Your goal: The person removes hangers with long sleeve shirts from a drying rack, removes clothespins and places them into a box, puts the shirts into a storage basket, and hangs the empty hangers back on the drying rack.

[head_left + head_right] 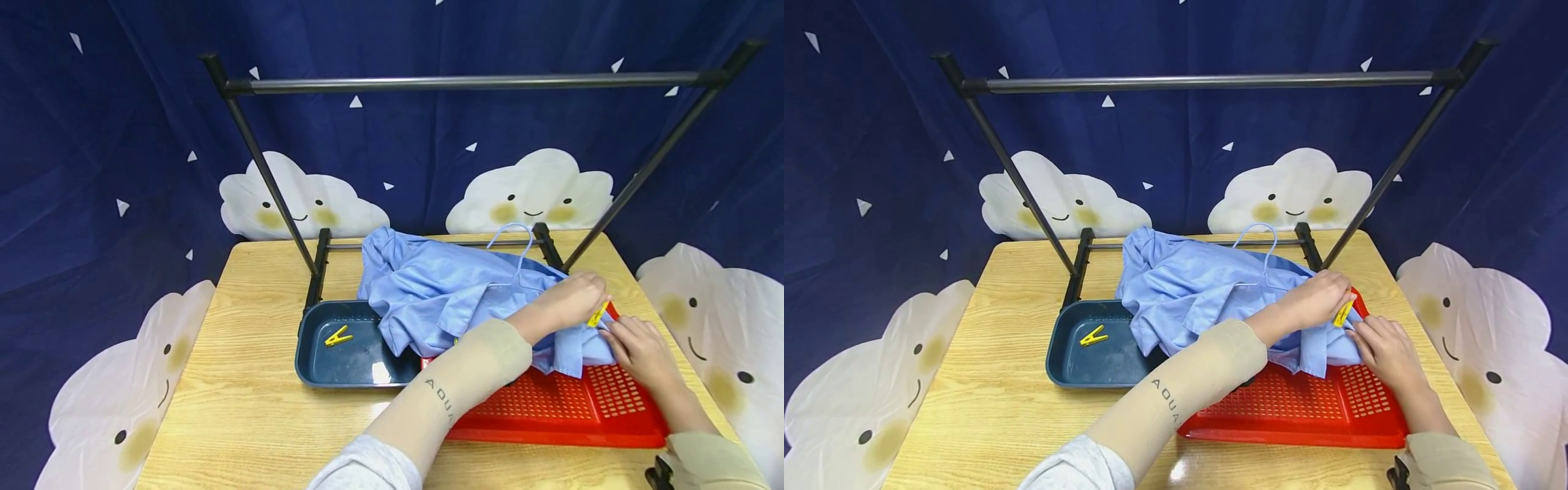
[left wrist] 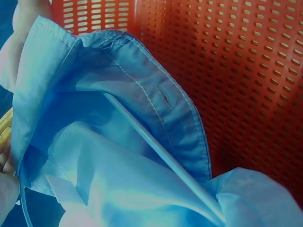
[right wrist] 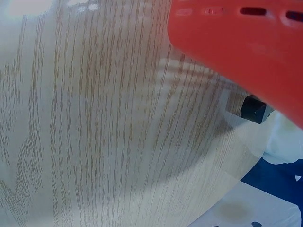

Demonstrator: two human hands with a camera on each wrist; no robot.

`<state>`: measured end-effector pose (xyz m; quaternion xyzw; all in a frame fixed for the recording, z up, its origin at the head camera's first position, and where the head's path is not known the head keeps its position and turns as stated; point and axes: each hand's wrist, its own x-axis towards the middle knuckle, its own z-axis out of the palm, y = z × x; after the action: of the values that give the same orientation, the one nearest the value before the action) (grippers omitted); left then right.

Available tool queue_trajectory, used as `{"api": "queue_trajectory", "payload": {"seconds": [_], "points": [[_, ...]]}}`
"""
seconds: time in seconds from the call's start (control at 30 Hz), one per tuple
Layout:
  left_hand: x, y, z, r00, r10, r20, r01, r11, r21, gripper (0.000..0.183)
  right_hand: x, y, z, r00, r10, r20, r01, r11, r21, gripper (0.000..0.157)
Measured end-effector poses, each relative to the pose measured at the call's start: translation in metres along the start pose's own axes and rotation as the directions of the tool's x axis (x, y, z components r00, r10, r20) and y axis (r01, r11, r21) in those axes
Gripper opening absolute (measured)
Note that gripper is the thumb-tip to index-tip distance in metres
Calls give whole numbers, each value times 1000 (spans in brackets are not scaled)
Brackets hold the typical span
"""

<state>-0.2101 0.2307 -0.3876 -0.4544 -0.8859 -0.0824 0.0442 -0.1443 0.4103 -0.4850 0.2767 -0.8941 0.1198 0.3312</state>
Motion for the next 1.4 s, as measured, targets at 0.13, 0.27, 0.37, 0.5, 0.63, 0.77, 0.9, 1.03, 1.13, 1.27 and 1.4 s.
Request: {"api": "queue_trajectory", "payload": {"seconds": [0.13,0.27,0.37,0.5,0.63,0.77,0.9,1.03,1.13,1.27,1.4], "points": [[-1,-1,0,999,-21,-40,20,1000,-19,26,-2,1,0,999,9,32,-9,1000,-7,48],[-2,-4,-2,996,-52,-70,50,998,-25,26,-2,2,0,999,11,42,-11,1000,-11,49],[-3,-5,-3,994,-72,-78,70,997,-23,28,-1,1,0,1000,0,25,0,1000,-3,48],[-5,-8,-5,991,-85,-101,83,996,-26,29,1,0,1,1000,-15,-4,15,1000,14,48],[-8,-11,-7,987,-82,-136,82,997,-5,32,0,0,1,1000,-11,6,11,1000,10,48],[-12,-13,-11,987,-71,-142,73,997,11,34,0,1,0,1000,-3,27,3,1000,5,48],[-18,-14,-18,986,-60,-155,65,998,26,35,0,2,0,999,3,41,-3,1000,-6,49],[-25,-16,-28,987,-35,-159,43,998,47,38,0,1,1,999,3,33,-2,1000,-22,48],[-31,-17,-35,990,-21,-136,28,998,51,38,1,1,1,1000,-1,25,1,1000,-21,48],[-42,-21,-41,989,30,-146,-18,997,79,36,1,1,2,1000,0,20,1,1000,-14,48],[-55,-27,-44,986,82,-149,-64,990,124,35,0,1,1,1000,5,25,-4,1000,-13,49]]}}
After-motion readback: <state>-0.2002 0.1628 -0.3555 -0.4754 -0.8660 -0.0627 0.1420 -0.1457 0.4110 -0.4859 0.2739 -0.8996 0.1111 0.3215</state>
